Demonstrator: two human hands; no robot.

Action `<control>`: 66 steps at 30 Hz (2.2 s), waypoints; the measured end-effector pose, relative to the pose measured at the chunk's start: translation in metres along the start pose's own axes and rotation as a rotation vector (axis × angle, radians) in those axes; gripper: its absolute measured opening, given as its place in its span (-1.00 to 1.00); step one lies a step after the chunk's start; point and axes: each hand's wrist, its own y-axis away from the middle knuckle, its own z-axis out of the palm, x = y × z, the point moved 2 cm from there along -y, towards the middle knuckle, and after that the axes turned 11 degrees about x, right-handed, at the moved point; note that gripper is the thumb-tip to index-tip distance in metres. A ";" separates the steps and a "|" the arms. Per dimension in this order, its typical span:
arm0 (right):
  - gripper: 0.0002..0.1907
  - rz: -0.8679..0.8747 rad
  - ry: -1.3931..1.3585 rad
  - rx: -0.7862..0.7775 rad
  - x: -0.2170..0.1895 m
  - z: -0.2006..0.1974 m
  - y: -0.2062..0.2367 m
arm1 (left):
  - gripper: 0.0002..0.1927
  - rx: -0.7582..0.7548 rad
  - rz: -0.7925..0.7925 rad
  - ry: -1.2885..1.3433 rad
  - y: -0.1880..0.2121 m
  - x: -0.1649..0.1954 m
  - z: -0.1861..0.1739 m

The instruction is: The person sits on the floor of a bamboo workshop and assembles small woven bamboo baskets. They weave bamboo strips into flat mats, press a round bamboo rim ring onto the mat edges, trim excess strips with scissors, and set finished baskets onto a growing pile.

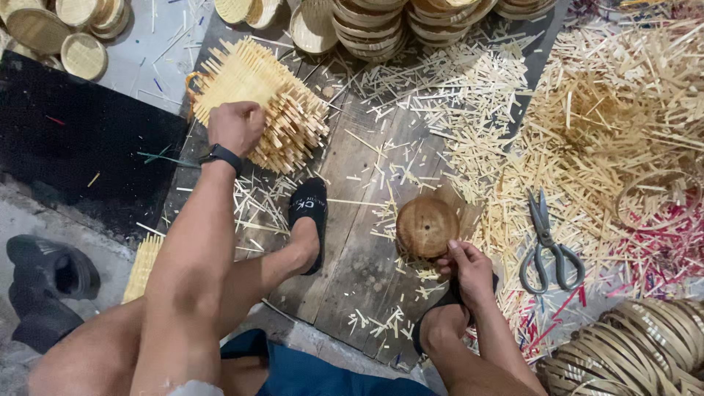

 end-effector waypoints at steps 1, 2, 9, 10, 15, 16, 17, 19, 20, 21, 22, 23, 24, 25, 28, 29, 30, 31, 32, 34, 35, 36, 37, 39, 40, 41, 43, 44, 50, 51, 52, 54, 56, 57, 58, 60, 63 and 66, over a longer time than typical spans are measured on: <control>-0.69 0.022 -0.007 0.003 0.000 0.000 0.001 | -0.83 0.070 0.022 0.002 0.001 0.003 -0.004; -0.69 0.034 -0.006 0.011 -0.001 0.000 0.002 | -0.87 0.140 0.043 0.003 0.002 0.008 -0.008; -0.73 0.024 -0.046 0.007 0.004 -0.001 0.000 | -0.94 0.212 0.694 0.338 0.079 0.103 0.008; -0.74 0.011 -0.055 0.005 0.006 -0.002 -0.001 | -0.97 0.008 0.715 0.068 0.100 0.122 0.030; -0.75 -0.011 -0.056 0.007 0.012 -0.008 0.000 | -0.92 0.011 0.475 0.531 0.156 0.145 0.061; -0.74 -0.015 -0.062 0.006 0.011 -0.009 0.002 | -0.91 0.049 0.312 0.576 0.156 0.146 0.062; -0.71 -0.018 -0.054 0.020 0.009 -0.010 0.005 | -0.91 0.126 0.285 0.600 0.154 0.148 0.059; -0.63 -0.029 -0.032 0.042 0.001 -0.011 0.010 | -0.91 0.290 0.222 0.644 0.149 0.156 0.049; -0.60 -0.071 -0.030 0.057 -0.005 -0.012 0.013 | -0.91 0.310 0.340 0.653 0.150 0.164 0.043; -0.58 -0.108 -0.026 0.071 -0.011 -0.014 0.016 | -0.91 0.325 0.454 0.658 0.153 0.172 0.037; -0.55 -0.141 -0.020 0.085 -0.017 -0.017 0.019 | -0.90 0.338 0.567 0.662 0.159 0.180 0.033; -0.51 -0.104 -0.220 -0.030 -0.023 -0.017 0.022 | -0.93 0.131 0.653 0.722 0.171 0.187 0.031; -0.47 -0.069 -0.422 -0.144 -0.028 -0.017 0.023 | -0.92 -0.075 0.738 0.779 0.188 0.195 0.031; -0.43 -0.035 -0.623 -0.260 -0.033 -0.018 0.023 | -0.89 -0.123 0.847 0.777 0.207 0.204 0.034; -0.66 -0.017 -0.435 -0.189 -0.035 -0.020 0.019 | -0.71 -0.284 1.088 0.648 0.255 0.208 0.046; -0.68 -0.066 -0.316 -0.109 -0.034 -0.021 0.016 | -0.64 -0.336 1.151 0.581 0.265 0.204 0.053; -0.69 -0.110 -0.198 -0.027 -0.033 -0.022 0.013 | -0.55 -0.333 0.985 0.606 0.265 0.195 0.061; -0.69 -0.150 -0.079 0.055 -0.031 -0.023 0.011 | -0.45 -0.332 0.818 0.625 0.262 0.182 0.069; -0.70 -0.148 -0.126 0.064 -0.030 -0.024 0.009 | -0.34 -0.327 0.649 0.640 0.255 0.167 0.077; -0.71 -0.141 -0.215 0.073 -0.028 -0.028 0.008 | -0.22 -0.463 0.380 0.491 0.235 0.138 0.103; -0.70 -0.138 -0.319 0.045 -0.028 -0.030 0.008 | -0.24 -0.550 0.420 0.319 0.226 0.126 0.115; -0.68 -0.133 -0.423 0.017 -0.029 -0.032 0.010 | -0.25 -0.634 0.456 0.144 0.217 0.116 0.127; -0.67 -0.122 -0.524 -0.010 -0.030 -0.034 0.011 | -0.30 -0.603 0.526 0.086 0.207 0.108 0.135; -0.72 -0.154 -0.495 -0.016 -0.031 -0.034 0.015 | -0.39 -0.536 0.662 -0.026 0.197 0.099 0.148; -0.75 -0.171 -0.484 -0.020 -0.032 -0.033 0.016 | -0.41 -0.441 0.661 -0.028 0.196 0.098 0.151; -0.75 -0.155 -0.342 0.004 -0.031 -0.030 0.017 | -0.42 -0.348 0.661 -0.031 0.197 0.100 0.153; -0.76 -0.120 -0.053 0.044 -0.027 -0.024 0.016 | -0.45 -0.307 0.451 0.130 0.205 0.103 0.155; -0.78 -0.146 0.063 0.094 -0.026 -0.022 0.015 | -0.46 -0.356 0.244 0.294 0.214 0.106 0.157; -0.79 -0.259 0.041 0.152 -0.010 -0.015 0.012 | -0.47 -0.666 -0.358 0.742 0.263 0.119 0.177; -0.80 -0.241 0.032 0.151 -0.006 -0.015 0.012 | -0.58 -0.666 -0.406 0.766 0.266 0.119 0.179; -0.80 -0.221 0.023 0.149 -0.002 -0.015 0.012 | -0.59 -0.667 -0.443 0.813 0.267 0.118 0.180; -0.82 -0.252 0.003 0.142 0.003 -0.014 0.012 | -0.61 -0.666 -0.509 0.902 0.266 0.115 0.180; -0.83 -0.264 -0.024 0.137 0.006 -0.013 0.011 | -0.64 -0.671 -0.503 0.918 0.264 0.114 0.177; -0.83 -0.260 -0.039 0.136 0.007 -0.012 0.011 | -0.65 -0.675 -0.500 0.926 0.263 0.114 0.174; -0.82 -0.255 -0.054 0.136 0.009 -0.011 0.012 | -0.64 -0.685 -0.510 0.876 0.262 0.114 0.171; -0.81 -0.285 0.002 0.163 0.012 -0.011 0.014 | -0.62 -0.712 -0.525 0.777 0.262 0.115 0.165; -0.77 -0.341 -0.010 0.205 0.014 -0.026 0.019 | -0.49 -0.707 -0.480 0.774 0.263 0.120 0.156; -0.80 -0.368 -0.098 0.374 0.008 -0.080 0.014 | -0.31 -0.671 -0.490 0.737 0.263 0.117 0.141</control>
